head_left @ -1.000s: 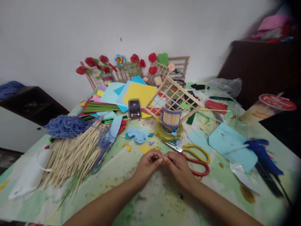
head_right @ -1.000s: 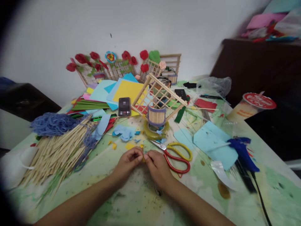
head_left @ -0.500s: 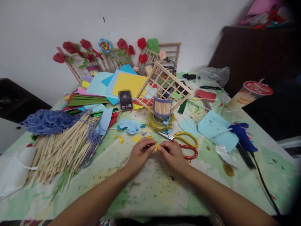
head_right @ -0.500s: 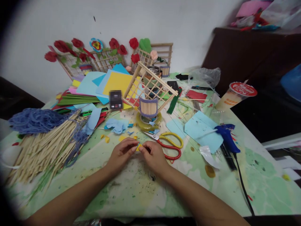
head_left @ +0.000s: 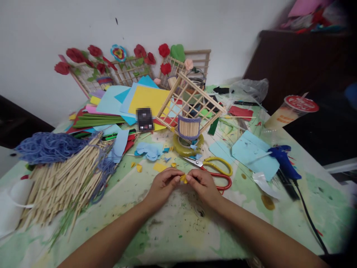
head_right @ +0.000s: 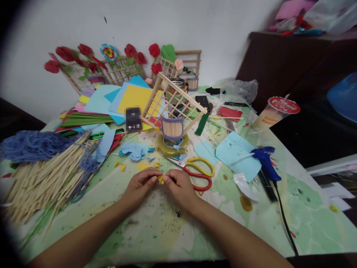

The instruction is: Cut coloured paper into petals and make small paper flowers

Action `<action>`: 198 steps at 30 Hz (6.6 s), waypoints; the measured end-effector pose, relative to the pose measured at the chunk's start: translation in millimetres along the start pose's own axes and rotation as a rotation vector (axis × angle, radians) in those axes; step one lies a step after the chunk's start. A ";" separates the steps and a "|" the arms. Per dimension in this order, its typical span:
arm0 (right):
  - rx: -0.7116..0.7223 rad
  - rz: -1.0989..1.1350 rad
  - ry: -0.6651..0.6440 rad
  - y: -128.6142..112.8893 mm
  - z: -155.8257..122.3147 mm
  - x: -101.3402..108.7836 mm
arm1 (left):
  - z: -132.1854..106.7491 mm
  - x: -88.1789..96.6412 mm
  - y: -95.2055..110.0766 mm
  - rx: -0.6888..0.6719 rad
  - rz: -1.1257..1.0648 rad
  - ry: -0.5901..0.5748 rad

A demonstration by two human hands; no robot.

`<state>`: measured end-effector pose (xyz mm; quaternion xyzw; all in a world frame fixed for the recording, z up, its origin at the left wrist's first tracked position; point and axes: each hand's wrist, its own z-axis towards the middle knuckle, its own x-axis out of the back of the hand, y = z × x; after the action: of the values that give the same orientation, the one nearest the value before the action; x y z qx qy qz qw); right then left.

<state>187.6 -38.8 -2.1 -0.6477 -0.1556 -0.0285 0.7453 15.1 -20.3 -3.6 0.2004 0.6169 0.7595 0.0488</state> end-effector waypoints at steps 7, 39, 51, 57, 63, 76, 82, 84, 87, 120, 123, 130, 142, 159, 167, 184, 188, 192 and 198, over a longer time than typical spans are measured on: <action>-0.096 0.097 -0.013 -2.6 -0.7 -3.3 | 0.0 -4.0 -1.4 0.287 -0.207 0.150; -0.116 0.133 -0.014 2.5 -0.6 -3.2 | -4.1 -1.1 2.1 0.326 -0.183 0.025; 0.040 -0.163 -0.023 0.5 -3.2 -4.2 | 0.0 -0.3 6.2 0.108 0.150 -0.094; 0.073 -0.173 -0.026 3.9 -5.1 -2.5 | 2.8 0.4 6.3 0.026 0.246 -0.137; 0.094 -0.194 -0.031 3.2 -4.8 -0.3 | 25.5 65.7 15.1 -0.086 0.323 -0.089; 0.095 -0.174 -0.084 5.3 -4.4 0.8 | 34.2 132.1 0.9 0.228 0.494 -0.094; 0.075 -0.199 -0.105 4.5 -3.2 1.1 | 32.3 145.5 -7.2 0.088 0.670 -0.241; 0.074 -0.203 -0.111 4.0 -3.4 1.4 | 32.9 144.5 -10.4 0.071 0.728 -0.273; 0.078 -0.197 -0.123 3.9 -4.1 1.8 | 33.5 143.5 -11.4 0.109 0.806 -0.323; 0.030 -0.118 -0.135 2.6 -5.5 -0.7 | -1.7 -5.8 1.8 0.200 -0.235 0.104; 0.015 -0.128 -0.113 3.1 -5.9 -1.7 | -1.9 -5.7 2.3 0.223 -0.229 0.079; -0.012 -0.068 -0.107 1.1 -5.6 -1.0 | -1.9 -5.2 -0.5 0.193 -0.210 0.079; -0.058 -0.001 -0.058 2.5 -4.7 -2.7 | -4.4 -2.8 2.1 0.298 -0.294 0.077; 0.130 -0.301 -0.072 -2.1 -8.7 -2.4 | -2.7 -3.5 5.2 0.315 -0.192 0.023; 0.182 -0.303 -0.087 -2.9 -9.7 -1.0 | -1.2 -2.3 3.7 0.286 -0.170 -0.001; 0.036 -0.136 0.050 1.1 -8.1 -0.3 | -4.9 -3.4 2.7 0.294 -0.195 -0.063; 0.037 -0.131 0.056 1.5 -8.8 -0.4 | -5.4 -2.7 -1.0 0.250 -0.094 -0.134; 0.059 -0.150 0.045 2.6 -9.1 -1.0 | -3.5 -0.4 0.5 0.161 0.050 -0.143; 0.076 -0.188 0.034 1.3 -8.3 -0.9 | -3.3 -0.2 2.8 0.177 0.066 -0.117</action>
<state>188.7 -46.9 -4.6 -0.6008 -0.2039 -0.1036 0.7660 14.5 -24.0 -1.5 0.2682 0.6709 0.6901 0.0420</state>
